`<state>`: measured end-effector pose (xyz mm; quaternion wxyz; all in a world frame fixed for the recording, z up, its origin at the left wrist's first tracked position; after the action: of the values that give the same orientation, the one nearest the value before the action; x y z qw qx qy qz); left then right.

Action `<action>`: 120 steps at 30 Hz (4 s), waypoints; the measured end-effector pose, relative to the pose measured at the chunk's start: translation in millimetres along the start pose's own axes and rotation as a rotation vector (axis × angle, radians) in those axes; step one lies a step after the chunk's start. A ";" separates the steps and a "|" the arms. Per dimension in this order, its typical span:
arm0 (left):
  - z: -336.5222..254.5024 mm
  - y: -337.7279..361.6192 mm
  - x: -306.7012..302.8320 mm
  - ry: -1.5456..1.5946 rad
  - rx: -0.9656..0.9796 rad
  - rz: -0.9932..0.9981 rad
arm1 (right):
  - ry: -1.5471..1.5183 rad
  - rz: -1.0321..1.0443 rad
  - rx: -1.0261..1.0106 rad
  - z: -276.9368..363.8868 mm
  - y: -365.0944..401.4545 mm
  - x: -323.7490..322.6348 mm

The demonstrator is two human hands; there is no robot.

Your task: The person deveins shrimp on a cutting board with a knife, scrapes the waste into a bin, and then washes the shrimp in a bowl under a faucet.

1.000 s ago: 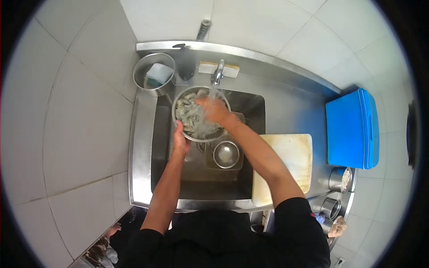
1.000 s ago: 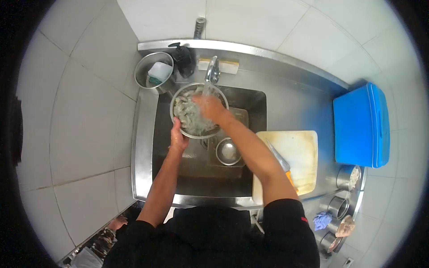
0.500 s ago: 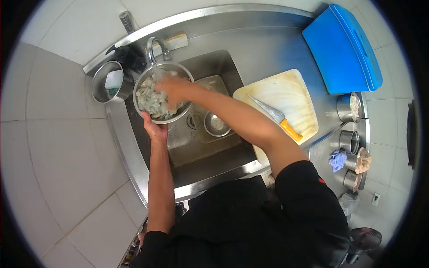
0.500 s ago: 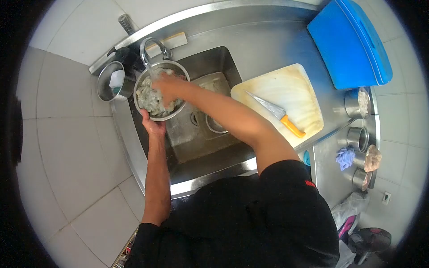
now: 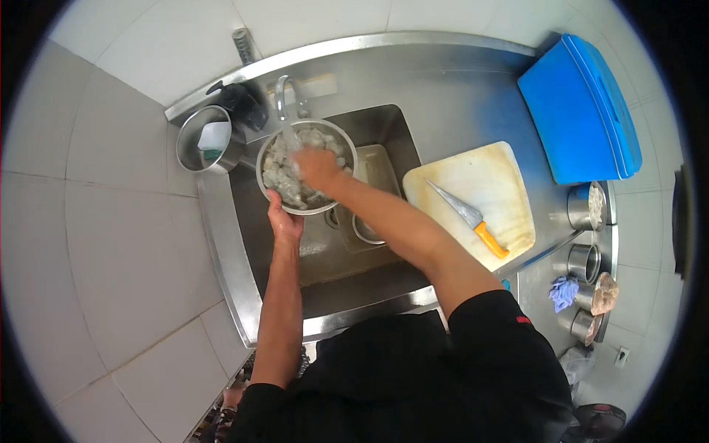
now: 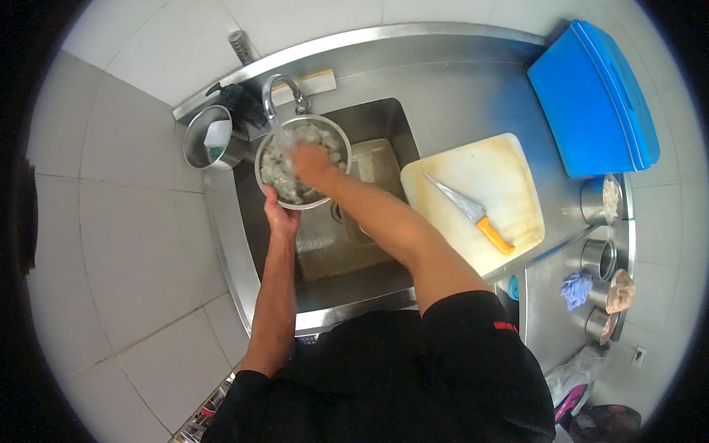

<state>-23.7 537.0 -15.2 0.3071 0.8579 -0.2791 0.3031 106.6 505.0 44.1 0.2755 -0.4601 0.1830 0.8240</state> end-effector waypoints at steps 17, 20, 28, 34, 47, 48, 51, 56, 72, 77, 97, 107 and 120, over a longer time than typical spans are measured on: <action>7.1 -8.8 -14.6 -0.046 -0.138 0.053 | 0.359 0.211 -0.227 23.6 4.7 -11.4; 10.4 -10.0 -17.1 -0.084 -0.116 0.061 | 0.226 0.482 -0.191 3.9 -11.9 30.0; 11.2 -14.6 -19.2 -0.015 -0.072 0.059 | 0.168 -0.226 -0.348 -18.6 -1.4 48.3; -1.2 -6.9 -21.2 0.059 -0.005 0.007 | -0.055 0.205 -0.486 14.6 -0.9 -22.1; -3.1 -3.8 -14.0 0.051 0.096 -0.068 | 0.103 0.156 0.091 -1.5 -15.2 -14.2; -6.3 -4.7 -14.9 0.052 0.099 -0.071 | 0.103 0.158 0.087 2.6 -11.5 -23.6; -13.2 -6.6 -15.5 0.097 0.115 -0.022 | -0.042 0.166 0.021 20.2 6.4 -28.0; 4.7 -1.4 -14.0 0.030 0.013 -0.107 | 0.130 -0.350 -0.028 10.4 7.4 7.4; -14.0 -0.8 -16.3 0.067 -0.056 0.151 | -0.670 -0.325 0.248 -78.1 55.7 -58.6; -31.5 -27.0 -20.9 -0.384 0.107 0.029 | -1.680 0.037 0.632 -93.0 92.3 1.6; -24.5 -26.8 128.4 -1.956 0.630 0.478 | -1.568 -0.059 0.562 -92.6 74.7 28.6; 0.1 -56.0 96.0 -2.217 0.102 0.477 | -1.618 -0.035 0.590 -104.6 72.7 31.5; -4.6 -54.8 114.4 -2.200 0.260 0.555 | -1.678 -0.069 0.520 -99.8 63.0 22.6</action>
<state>86.7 542.6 47.1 -0.2724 0.5924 -0.5432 -0.5289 123.5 406.9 -23.2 0.4398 0.3694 0.0882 0.8138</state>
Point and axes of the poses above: each hand's wrist, its own y-axis away from the middle knuckle, its own x-axis out of the palm, z = x × y, the point moved 7 cm from there along -y, towards the middle knuckle, and after that the axes turned 6 degrees about x, right-handed, at the moved point
